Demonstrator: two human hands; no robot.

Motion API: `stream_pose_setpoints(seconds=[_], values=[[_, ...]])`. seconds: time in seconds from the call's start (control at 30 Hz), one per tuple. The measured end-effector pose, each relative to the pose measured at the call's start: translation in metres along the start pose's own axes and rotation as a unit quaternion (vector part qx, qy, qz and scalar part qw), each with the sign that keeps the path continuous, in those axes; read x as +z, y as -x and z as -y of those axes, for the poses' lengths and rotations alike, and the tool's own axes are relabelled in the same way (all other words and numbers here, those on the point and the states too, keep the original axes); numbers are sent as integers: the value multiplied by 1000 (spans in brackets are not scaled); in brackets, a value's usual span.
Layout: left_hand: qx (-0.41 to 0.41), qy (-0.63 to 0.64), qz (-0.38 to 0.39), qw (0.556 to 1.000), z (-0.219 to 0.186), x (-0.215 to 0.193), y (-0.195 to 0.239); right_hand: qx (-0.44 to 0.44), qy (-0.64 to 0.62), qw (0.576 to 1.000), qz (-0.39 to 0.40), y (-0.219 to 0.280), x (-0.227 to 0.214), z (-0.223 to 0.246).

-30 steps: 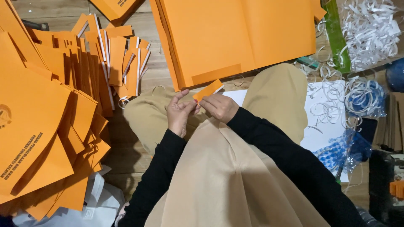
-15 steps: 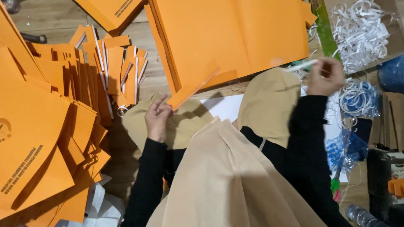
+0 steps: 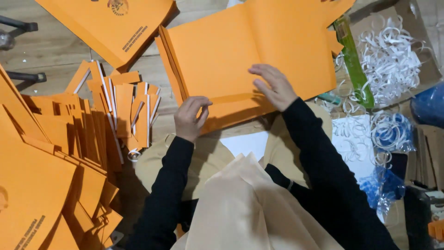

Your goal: Assembling orange paper folders by folding edges and applying adhesive strips.

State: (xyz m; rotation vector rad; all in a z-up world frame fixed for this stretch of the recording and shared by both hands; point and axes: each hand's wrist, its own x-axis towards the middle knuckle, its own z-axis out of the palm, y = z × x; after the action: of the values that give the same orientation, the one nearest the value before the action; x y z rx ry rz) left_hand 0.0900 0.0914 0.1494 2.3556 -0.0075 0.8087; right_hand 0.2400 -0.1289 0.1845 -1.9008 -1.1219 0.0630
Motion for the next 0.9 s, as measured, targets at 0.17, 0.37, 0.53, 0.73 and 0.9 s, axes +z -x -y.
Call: stream_pose_setpoints(seconds=[0.17, 0.37, 0.53, 0.73, 0.9], values=[[14, -34, -36, 999, 44, 18, -43, 258, -241, 924, 144, -55, 66, -70], [-128, -74, 51, 988, 94, 39, -78, 305, -194, 927, 97, -134, 95, -144], [-294, -150, 156, 931, 103, 76, -101, 274, -12, 951, 139, -209, 111, -178], [-228, -459, 216, 831, 134, 136, -86, 319, -34, 933, 161, -242, 129, -175], [-318, -321, 146, 880, 132, 140, -94, 323, -40, 931, 164, -243, 136, -186]])
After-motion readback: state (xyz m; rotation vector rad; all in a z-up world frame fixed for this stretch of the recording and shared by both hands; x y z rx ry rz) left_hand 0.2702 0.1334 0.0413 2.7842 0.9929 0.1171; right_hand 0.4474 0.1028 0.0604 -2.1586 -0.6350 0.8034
